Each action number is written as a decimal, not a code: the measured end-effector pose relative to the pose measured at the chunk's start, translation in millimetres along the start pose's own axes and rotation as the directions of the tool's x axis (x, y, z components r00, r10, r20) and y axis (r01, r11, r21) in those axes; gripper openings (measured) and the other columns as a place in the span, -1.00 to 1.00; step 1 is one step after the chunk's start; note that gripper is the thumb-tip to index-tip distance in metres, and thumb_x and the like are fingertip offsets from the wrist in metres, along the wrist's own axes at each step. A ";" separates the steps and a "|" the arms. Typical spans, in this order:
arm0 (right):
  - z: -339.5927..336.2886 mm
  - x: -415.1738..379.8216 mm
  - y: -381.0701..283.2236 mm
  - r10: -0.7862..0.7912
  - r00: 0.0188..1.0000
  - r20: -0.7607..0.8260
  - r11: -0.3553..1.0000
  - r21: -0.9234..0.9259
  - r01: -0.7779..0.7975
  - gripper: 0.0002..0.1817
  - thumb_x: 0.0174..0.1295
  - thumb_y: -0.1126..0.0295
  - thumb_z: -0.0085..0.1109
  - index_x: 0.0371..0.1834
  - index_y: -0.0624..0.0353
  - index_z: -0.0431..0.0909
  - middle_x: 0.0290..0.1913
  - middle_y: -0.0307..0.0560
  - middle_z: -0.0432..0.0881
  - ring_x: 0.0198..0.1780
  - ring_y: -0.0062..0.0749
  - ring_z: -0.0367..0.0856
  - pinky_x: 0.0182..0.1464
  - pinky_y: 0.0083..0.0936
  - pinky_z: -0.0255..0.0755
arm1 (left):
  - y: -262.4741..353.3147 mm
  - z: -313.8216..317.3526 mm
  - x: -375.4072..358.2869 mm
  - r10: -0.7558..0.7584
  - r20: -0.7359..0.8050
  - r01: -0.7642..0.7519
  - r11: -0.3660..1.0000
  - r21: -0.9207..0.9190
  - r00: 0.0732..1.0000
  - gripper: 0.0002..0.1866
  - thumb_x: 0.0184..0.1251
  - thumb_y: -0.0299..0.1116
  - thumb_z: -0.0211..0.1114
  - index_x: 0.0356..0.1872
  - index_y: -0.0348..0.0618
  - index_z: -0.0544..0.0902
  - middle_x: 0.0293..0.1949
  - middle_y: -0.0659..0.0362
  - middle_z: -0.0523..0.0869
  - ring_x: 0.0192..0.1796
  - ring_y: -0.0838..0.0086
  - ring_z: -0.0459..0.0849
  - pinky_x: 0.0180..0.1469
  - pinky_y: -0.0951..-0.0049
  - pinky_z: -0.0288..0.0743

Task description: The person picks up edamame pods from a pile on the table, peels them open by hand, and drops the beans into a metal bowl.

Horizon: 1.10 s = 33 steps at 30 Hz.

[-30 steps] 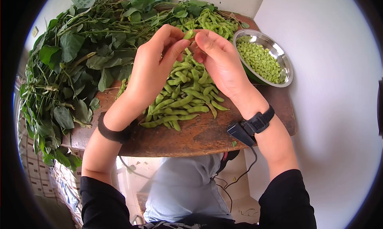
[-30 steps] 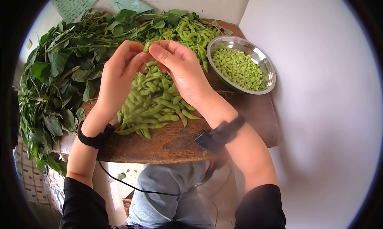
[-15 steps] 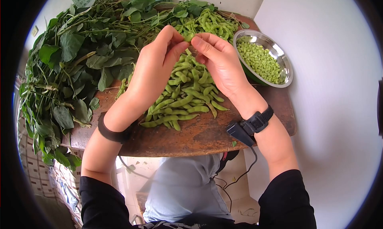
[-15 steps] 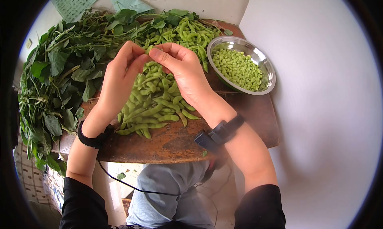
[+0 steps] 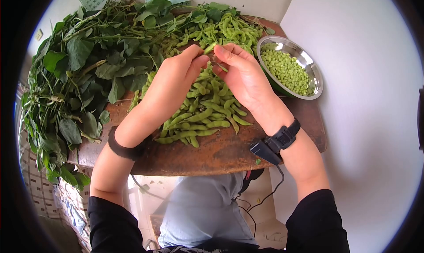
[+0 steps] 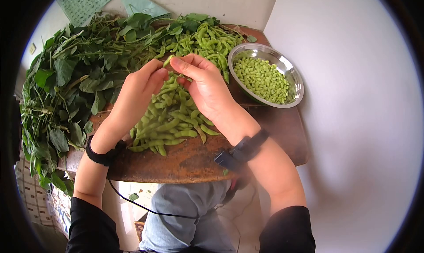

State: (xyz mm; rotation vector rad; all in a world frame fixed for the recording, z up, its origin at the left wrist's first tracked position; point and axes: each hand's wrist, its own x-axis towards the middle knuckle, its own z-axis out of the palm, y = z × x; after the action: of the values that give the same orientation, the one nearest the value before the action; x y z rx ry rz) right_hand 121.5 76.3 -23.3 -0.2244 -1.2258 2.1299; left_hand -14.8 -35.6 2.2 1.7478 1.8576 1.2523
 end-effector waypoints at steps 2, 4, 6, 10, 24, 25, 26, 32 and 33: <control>-0.6 0.0 0.4 0.028 0.999 -0.026 0.999 0.038 -0.027 -0.90 0.23 0.35 0.35 -0.31 0.01 0.59 -0.25 -0.37 0.67 -0.18 -0.68 0.48 -0.07 -0.64 0.24 | -2.3 0.5 -0.3 -0.019 0.013 0.018 1.000 0.016 1.000 -0.80 0.52 -0.34 0.10 -0.20 -0.32 0.44 -0.55 -0.09 0.50 -0.49 0.10 0.43 -0.38 0.26 0.37; -6.6 2.1 3.4 0.057 0.998 -0.031 0.998 0.035 -0.056 -0.92 0.24 0.37 0.34 -0.32 0.00 0.60 -0.25 -0.37 0.67 -0.19 -0.67 0.49 -0.06 -0.63 0.27 | -4.7 2.5 -1.3 0.024 -0.018 -0.024 1.000 -0.014 1.000 -0.77 0.56 -0.30 0.02 -0.26 -0.28 0.44 -0.57 0.24 0.34 -0.47 0.55 0.25 -0.38 0.50 0.25; -10.8 3.6 3.2 0.065 0.997 -0.031 0.998 0.019 -0.064 -0.92 0.23 0.37 0.34 -0.32 0.01 0.60 -0.25 -0.36 0.67 -0.19 -0.67 0.49 -0.07 -0.63 0.28 | -5.7 3.3 -1.0 0.043 -0.044 -0.042 0.999 0.006 0.998 -0.76 0.57 -0.30 0.02 -0.28 -0.28 0.43 -0.57 0.24 0.33 -0.47 0.54 0.24 -0.38 0.50 0.25; -13.8 5.5 5.0 0.058 0.998 -0.025 0.998 0.013 -0.058 -0.90 0.24 0.38 0.34 -0.32 0.04 0.58 -0.31 -0.33 0.63 -0.21 -0.55 0.52 0.03 -0.52 0.37 | -0.9 1.6 -1.7 0.031 -0.055 -0.030 0.999 0.021 0.998 -0.74 0.58 -0.29 0.00 -0.29 -0.28 0.41 -0.55 0.24 0.34 -0.46 0.53 0.24 -0.36 0.50 0.27; -6.6 3.3 -0.1 -0.051 0.996 0.070 0.997 0.067 0.046 -0.92 0.25 0.41 0.33 -0.27 0.06 0.61 -0.25 -0.29 0.67 -0.17 -0.57 0.55 0.05 -0.57 0.37 | 3.9 -7.6 -1.2 -0.059 0.262 0.221 0.728 -0.649 0.963 -0.71 0.63 -0.20 -0.11 -0.30 -0.12 0.42 -0.49 0.40 0.25 -0.44 0.69 0.15 -0.38 0.63 0.06; -6.5 3.0 -0.5 -0.055 0.995 0.084 0.997 0.063 0.050 -0.92 0.25 0.44 0.32 -0.26 0.08 0.60 -0.23 -0.29 0.68 -0.17 -0.61 0.54 0.03 -0.60 0.38 | 4.4 -8.4 -1.5 -0.059 0.285 0.242 0.706 -0.666 0.957 -0.72 0.62 -0.20 -0.10 -0.29 -0.12 0.42 -0.48 0.39 0.26 -0.44 0.68 0.15 -0.38 0.63 0.06; -7.4 3.5 0.2 -0.056 0.995 0.083 0.997 0.064 0.050 -0.92 0.25 0.44 0.32 -0.26 0.08 0.60 -0.23 -0.29 0.68 -0.17 -0.61 0.54 0.03 -0.60 0.38 | 4.2 -8.1 -1.6 -0.059 0.286 0.243 0.706 -0.666 0.956 -0.72 0.62 -0.20 -0.10 -0.29 -0.12 0.42 -0.48 0.39 0.26 -0.44 0.68 0.15 -0.38 0.63 0.06; -9.6 6.6 1.5 -0.035 0.986 0.164 0.996 0.081 0.022 -0.92 0.26 0.43 0.31 -0.25 0.09 0.59 -0.21 -0.29 0.68 -0.14 -0.62 0.54 0.07 -0.59 0.37 | 0.8 -7.2 -0.5 -0.010 0.338 0.289 0.543 -0.788 0.941 -0.73 0.62 -0.20 -0.09 -0.29 -0.11 0.42 -0.48 0.38 0.26 -0.43 0.67 0.15 -0.36 0.62 0.07; -9.1 6.8 1.2 -0.035 0.985 0.167 0.996 0.081 0.022 -0.92 0.26 0.43 0.31 -0.25 0.09 0.59 -0.20 -0.29 0.68 -0.14 -0.63 0.54 0.06 -0.61 0.37 | 0.9 -6.8 -0.2 -0.009 0.326 0.280 0.537 -0.796 0.945 -0.71 0.62 -0.21 -0.10 -0.30 -0.13 0.42 -0.50 0.39 0.27 -0.44 0.66 0.16 -0.37 0.61 0.10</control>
State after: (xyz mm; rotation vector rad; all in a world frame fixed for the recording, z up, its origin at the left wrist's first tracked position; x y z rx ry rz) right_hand 119.9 86.5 -28.1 0.0081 -1.2279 2.2035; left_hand -19.1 -38.5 6.7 1.0984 0.9056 1.3844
